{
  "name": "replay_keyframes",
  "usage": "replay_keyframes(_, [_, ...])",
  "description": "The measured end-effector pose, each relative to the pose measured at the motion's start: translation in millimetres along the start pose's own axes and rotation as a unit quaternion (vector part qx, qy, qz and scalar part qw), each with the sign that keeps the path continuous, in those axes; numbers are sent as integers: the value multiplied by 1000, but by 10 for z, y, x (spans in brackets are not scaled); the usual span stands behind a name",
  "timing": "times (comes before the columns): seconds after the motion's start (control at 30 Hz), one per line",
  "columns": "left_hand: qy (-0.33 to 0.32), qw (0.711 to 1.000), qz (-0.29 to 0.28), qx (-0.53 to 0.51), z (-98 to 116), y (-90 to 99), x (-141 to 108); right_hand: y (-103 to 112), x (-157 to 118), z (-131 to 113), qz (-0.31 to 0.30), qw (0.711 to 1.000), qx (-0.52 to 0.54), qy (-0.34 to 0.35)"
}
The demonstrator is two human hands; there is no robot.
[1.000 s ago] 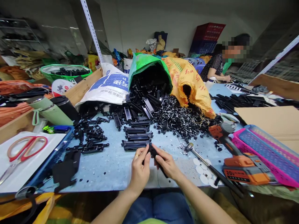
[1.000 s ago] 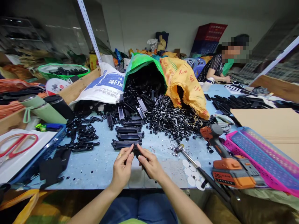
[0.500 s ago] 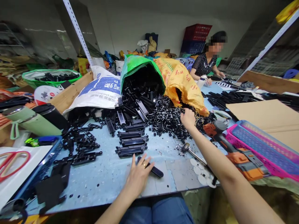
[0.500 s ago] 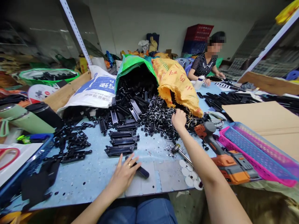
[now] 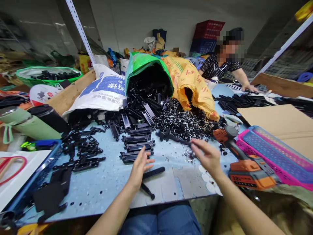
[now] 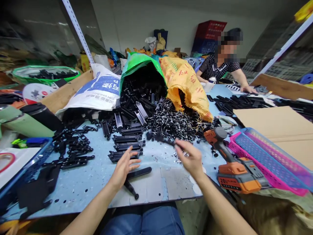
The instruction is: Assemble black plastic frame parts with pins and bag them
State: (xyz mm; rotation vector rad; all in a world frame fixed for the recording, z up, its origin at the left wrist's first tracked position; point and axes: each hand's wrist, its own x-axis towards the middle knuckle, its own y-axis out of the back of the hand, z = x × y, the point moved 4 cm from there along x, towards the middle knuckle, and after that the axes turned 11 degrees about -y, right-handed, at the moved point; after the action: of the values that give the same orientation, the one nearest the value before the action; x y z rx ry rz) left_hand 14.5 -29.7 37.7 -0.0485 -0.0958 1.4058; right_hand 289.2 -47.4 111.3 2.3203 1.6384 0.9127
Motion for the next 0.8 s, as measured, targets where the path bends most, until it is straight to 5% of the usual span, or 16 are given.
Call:
replay_keyframes(0.07, [0,999,26,-43,37,-10,45,-261,-341,-49,-185,969,115,-112])
replay_keyframes(0.1, [-20,999,27,-18,73,-23,36,-409,-482,-72,-299,923,167,-177])
replay_keyframes(0.2, [-124,985,-46,108,218,-141,-93,-722,-780,-184,-586,711,250,-298])
replay_keyframes(0.23, [-157,974,-92,138,255,-200,-152,-766,-822,-205,-641,664,238,-303])
replay_keyframes(0.27, [-184,961,-135,159,278,-251,-205,-790,-831,-202,-668,654,204,-290])
replay_keyframes(0.33, [-209,940,-190,192,269,-306,-260,-795,-771,-140,-646,729,90,-209])
replay_keyframes(0.4, [-193,924,-211,255,185,-315,-239,-745,-686,-56,-551,828,-58,-84])
replay_keyframes(0.43, [-179,910,-223,300,126,-321,-216,-713,-666,-12,-501,855,-132,-26])
replay_keyframes(0.6, [-168,824,-273,468,-68,-439,-146,-691,-751,230,-424,824,-365,94])
replay_keyframes(0.8, [-194,787,-288,510,-64,-511,-177,-709,-791,219,-393,813,-419,95])
